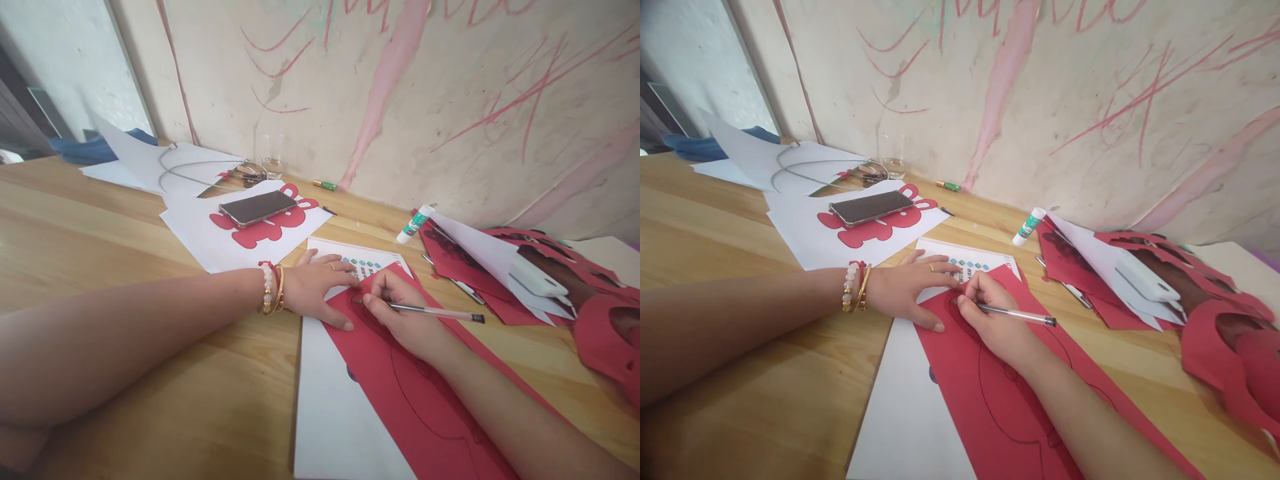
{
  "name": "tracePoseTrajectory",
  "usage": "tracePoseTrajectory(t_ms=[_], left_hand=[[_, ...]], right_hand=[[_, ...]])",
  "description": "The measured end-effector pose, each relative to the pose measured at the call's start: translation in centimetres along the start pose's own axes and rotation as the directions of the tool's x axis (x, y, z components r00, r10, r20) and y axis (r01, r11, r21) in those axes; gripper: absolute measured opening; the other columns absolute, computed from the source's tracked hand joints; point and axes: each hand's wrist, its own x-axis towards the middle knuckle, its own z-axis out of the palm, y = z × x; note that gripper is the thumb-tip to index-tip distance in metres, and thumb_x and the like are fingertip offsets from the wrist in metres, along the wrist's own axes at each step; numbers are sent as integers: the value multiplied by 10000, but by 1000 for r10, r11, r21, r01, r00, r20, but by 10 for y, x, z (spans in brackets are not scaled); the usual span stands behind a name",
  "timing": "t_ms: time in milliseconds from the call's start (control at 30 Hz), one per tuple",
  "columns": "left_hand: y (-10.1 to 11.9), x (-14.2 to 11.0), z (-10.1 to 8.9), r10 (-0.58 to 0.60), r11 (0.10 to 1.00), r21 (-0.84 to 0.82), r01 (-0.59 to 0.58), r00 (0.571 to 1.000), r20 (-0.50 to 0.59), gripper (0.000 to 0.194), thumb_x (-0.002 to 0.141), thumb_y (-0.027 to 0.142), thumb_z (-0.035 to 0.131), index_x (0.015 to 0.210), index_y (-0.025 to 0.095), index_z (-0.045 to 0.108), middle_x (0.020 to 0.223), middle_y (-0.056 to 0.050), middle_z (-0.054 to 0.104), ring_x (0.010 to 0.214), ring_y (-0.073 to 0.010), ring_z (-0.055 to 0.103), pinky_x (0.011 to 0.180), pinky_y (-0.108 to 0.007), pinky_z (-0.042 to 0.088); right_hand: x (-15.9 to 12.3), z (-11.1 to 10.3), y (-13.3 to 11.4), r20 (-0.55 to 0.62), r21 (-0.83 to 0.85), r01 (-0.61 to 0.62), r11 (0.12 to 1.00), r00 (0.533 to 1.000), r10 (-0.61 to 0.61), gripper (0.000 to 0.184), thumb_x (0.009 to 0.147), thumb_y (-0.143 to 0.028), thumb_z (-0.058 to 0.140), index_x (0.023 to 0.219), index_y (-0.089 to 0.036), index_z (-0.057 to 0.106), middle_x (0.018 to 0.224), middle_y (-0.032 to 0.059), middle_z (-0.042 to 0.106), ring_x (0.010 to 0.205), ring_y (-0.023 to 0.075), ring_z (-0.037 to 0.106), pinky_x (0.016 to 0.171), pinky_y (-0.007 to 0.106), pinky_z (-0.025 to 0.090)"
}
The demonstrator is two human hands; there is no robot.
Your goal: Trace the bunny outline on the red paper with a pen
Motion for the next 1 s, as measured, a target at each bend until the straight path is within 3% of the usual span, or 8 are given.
tracePoseTrajectory(t_ms=[1000], left_hand=[[-2,0,1,2,1000,6,-2,1000,-1,642,748,613,617,1300,310,492,1543,-28,280,1448,-327,93,1109,-641,-38]], right_hand=[[0,0,0,37,26,-7,1000,999,6,207,862,-218,516,716,-229,370,596,-84,355,530,94,286,503,251,234]])
